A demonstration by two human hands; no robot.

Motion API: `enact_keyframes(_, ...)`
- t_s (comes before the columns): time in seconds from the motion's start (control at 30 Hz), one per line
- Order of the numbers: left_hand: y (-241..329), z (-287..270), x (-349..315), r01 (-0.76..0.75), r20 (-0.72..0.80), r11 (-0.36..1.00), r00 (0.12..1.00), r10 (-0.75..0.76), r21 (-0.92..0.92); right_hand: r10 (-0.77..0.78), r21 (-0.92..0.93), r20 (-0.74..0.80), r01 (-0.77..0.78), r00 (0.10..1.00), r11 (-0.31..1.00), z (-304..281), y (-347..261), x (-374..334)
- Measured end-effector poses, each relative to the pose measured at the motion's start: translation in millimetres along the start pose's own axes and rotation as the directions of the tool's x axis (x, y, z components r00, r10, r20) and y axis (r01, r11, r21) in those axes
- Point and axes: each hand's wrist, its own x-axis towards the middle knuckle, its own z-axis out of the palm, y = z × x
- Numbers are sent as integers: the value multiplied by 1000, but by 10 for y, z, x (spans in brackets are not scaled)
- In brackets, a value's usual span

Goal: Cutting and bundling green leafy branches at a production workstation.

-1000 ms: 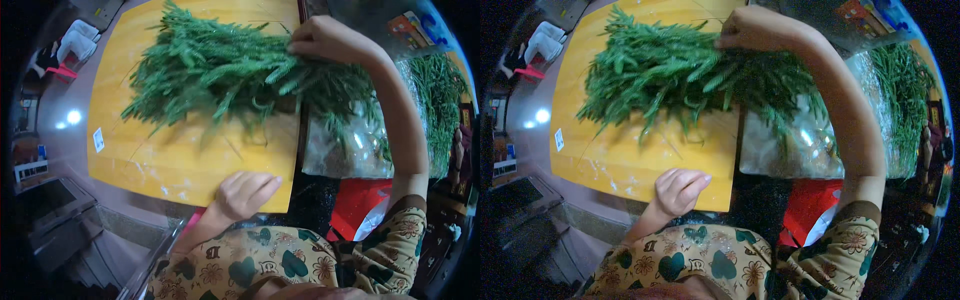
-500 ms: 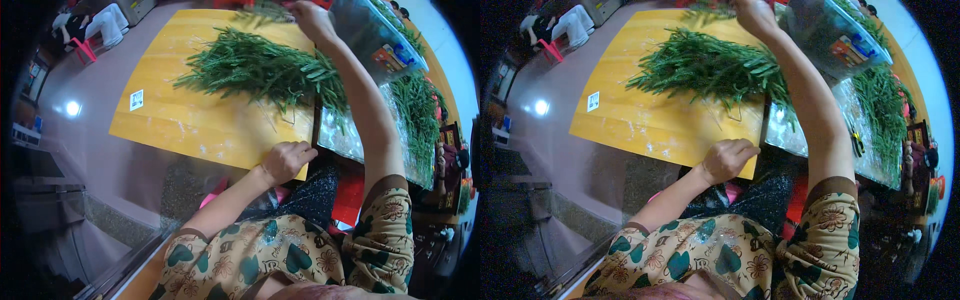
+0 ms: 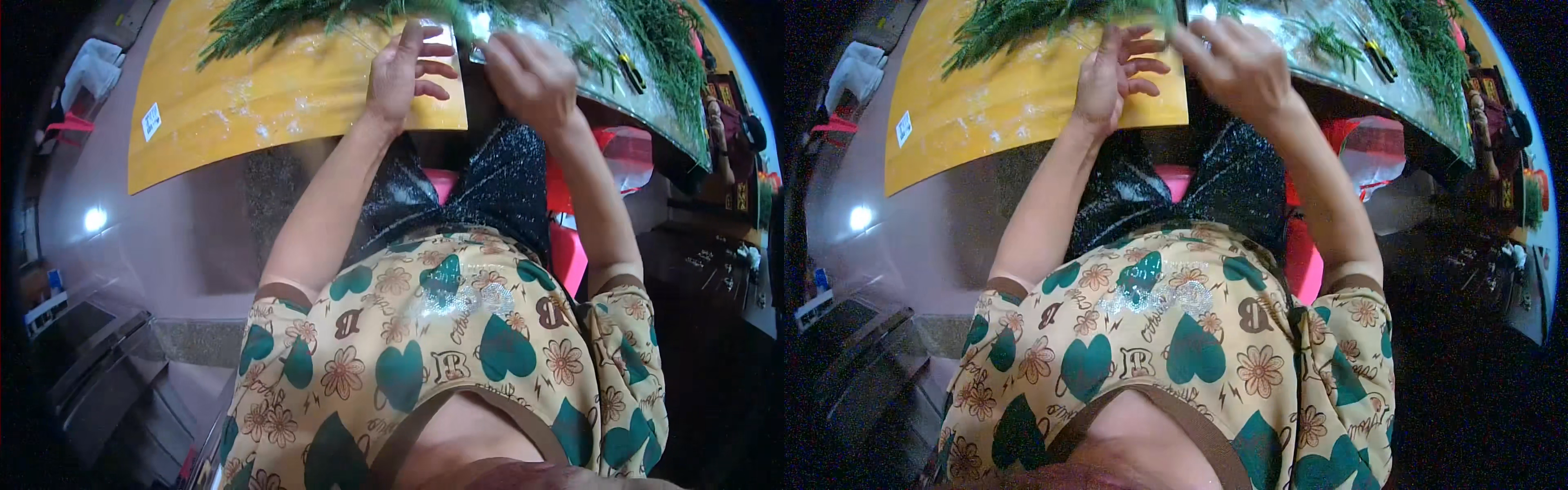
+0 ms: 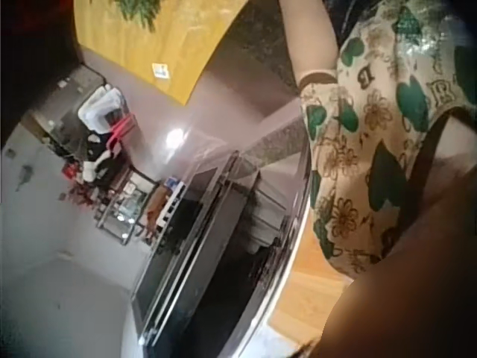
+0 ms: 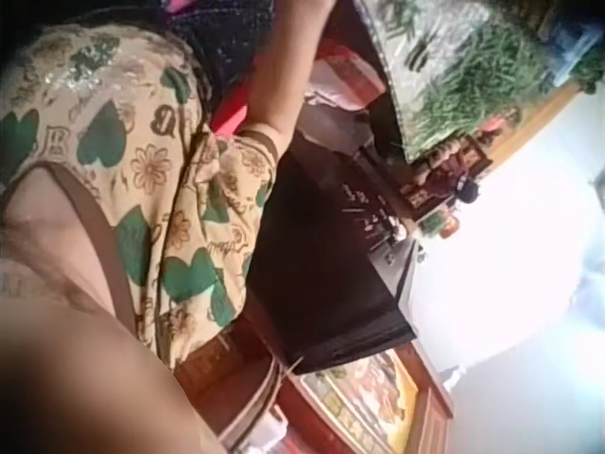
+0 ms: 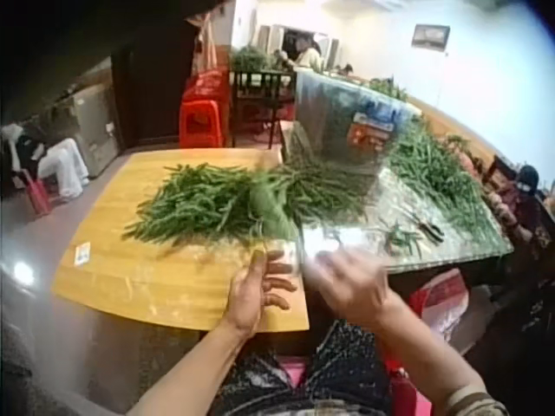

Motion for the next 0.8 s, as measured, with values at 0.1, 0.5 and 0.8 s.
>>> enact_keyframes(0.1,-30,27,-70,41,26,999,999,-41,19,-30,80,305,6,952,997,-147,-318,-273)
enact_keyframes(0.5,-57,-47,-158,61,-143,998,988,-63,-21,632,492,336,-702,698,514,-326,-67,-444)
enact_keyframes(0.8,-151,49,-198,127,-234,990,962,-138,-63,232,758,82,-212,969,617,23,-529,-461)
